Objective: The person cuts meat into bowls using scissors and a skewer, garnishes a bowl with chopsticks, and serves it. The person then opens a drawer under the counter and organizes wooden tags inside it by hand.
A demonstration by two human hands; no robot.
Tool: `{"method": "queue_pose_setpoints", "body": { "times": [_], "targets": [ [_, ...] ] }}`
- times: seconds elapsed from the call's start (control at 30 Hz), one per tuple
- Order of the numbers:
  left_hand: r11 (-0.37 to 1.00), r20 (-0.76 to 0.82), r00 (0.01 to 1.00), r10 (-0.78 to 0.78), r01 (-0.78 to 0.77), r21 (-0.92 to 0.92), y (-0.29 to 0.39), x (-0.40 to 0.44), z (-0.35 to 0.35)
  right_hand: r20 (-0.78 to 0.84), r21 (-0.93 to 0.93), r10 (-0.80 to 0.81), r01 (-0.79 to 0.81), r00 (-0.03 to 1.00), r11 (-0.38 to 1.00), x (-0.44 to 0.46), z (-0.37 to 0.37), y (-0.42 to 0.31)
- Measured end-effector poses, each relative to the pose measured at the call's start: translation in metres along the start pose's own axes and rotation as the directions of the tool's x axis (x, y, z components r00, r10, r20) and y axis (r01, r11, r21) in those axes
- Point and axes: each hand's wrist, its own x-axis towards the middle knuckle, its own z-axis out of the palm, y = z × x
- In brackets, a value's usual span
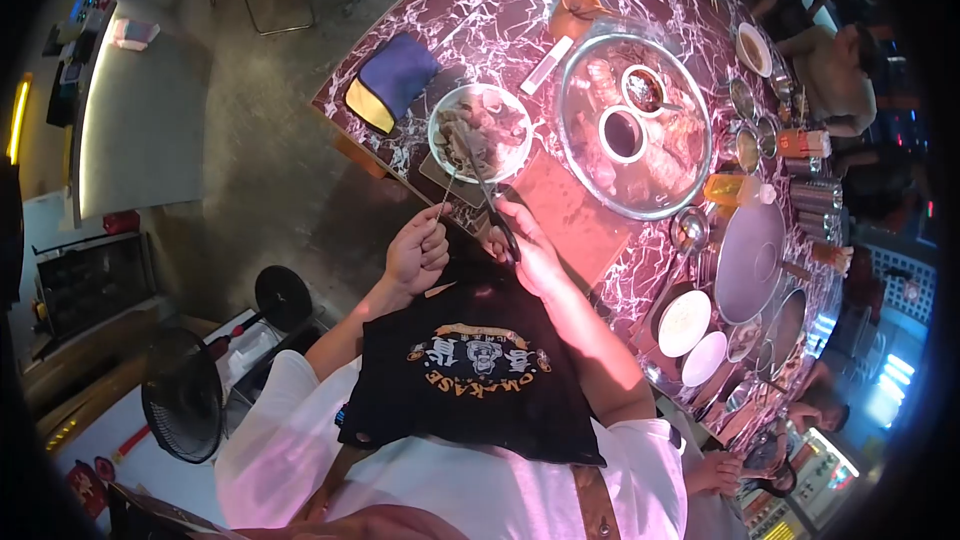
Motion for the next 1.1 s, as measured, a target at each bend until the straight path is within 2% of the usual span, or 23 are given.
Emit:
{"method": "queue_pose_setpoints", "body": {
  "times": [0.07, 0.2, 0.37, 0.43, 0.47, 0.5, 0.6, 0.7, 0.83, 0.93, 1.0, 1.1],
  "targets": [
    [0.999, -0.017, 1.0, -0.004, 0.004, -0.033, -0.003, -0.001, -0.002, 0.025, 0.01, -0.035, 0.035, 0.999, 0.999, 0.002, -0.003, 0.016],
    [0.999, -0.024, 1.0, -0.016, 0.015, -0.05, -0.002, 0.001, -0.008, -0.034, 0.045, -0.029, 0.03, 0.999, 0.999, 0.0, 0.015, 0.022],
    [0.999, -0.043, 0.998, -0.044, 0.044, -0.002, 0.008, 0.002, -0.011, -0.068, -0.044, -0.06, 0.057, 0.996, 0.997, 0.004, 0.012, 0.025],
    [0.992, -0.048, 0.994, -0.098, 0.101, 0.07, 0.017, 0.004, -0.012, -0.11, -0.111, -0.066, 0.054, 0.992, 0.992, 0.005, 0.012, 0.022],
    [0.986, -0.051, 0.991, -0.121, 0.126, 0.106, 0.022, 0.005, -0.013, -0.101, -0.092, -0.063, 0.054, 0.993, 0.994, 0.005, 0.008, 0.021],
    [0.979, -0.122, 0.987, -0.109, 0.128, 0.158, 0.032, 0.004, -0.008, -0.092, -0.073, -0.062, 0.055, 0.994, 0.996, 0.005, 0.0, 0.022],
    [0.914, -0.134, 0.98, -0.145, 0.184, 0.361, 0.069, -0.013, 0.004, -0.105, 0.007, -0.055, 0.056, 0.993, 0.998, 0.0, 0.004, 0.017],
    [0.835, -0.19, 0.976, -0.107, 0.192, 0.516, 0.086, -0.037, -0.002, -0.14, 0.08, -0.042, 0.054, 0.989, 0.995, -0.001, 0.005, 0.011],
    [0.887, -0.29, 0.957, 0.011, 0.124, 0.445, 0.098, -0.047, -0.028, -0.179, 0.032, 0.009, -0.004, 0.984, 0.999, 0.004, 0.003, 0.006],
    [0.861, -0.288, 0.943, 0.165, 0.005, 0.508, 0.098, -0.032, -0.043, -0.195, 0.028, 0.022, -0.017, 0.98, 0.999, 0.005, 0.008, 0.002],
    [0.859, -0.218, 0.948, 0.233, -0.095, 0.503, 0.097, -0.02, -0.048, -0.2, -0.016, 0.011, -0.015, 0.98, 1.0, 0.001, 0.01, 0.003],
    [0.86, -0.116, 0.948, 0.295, -0.211, 0.464, 0.084, -0.008, -0.04, -0.106, 0.037, 0.003, 0.0, 0.994, 0.999, -0.026, 0.008, 0.001]
  ]
}}
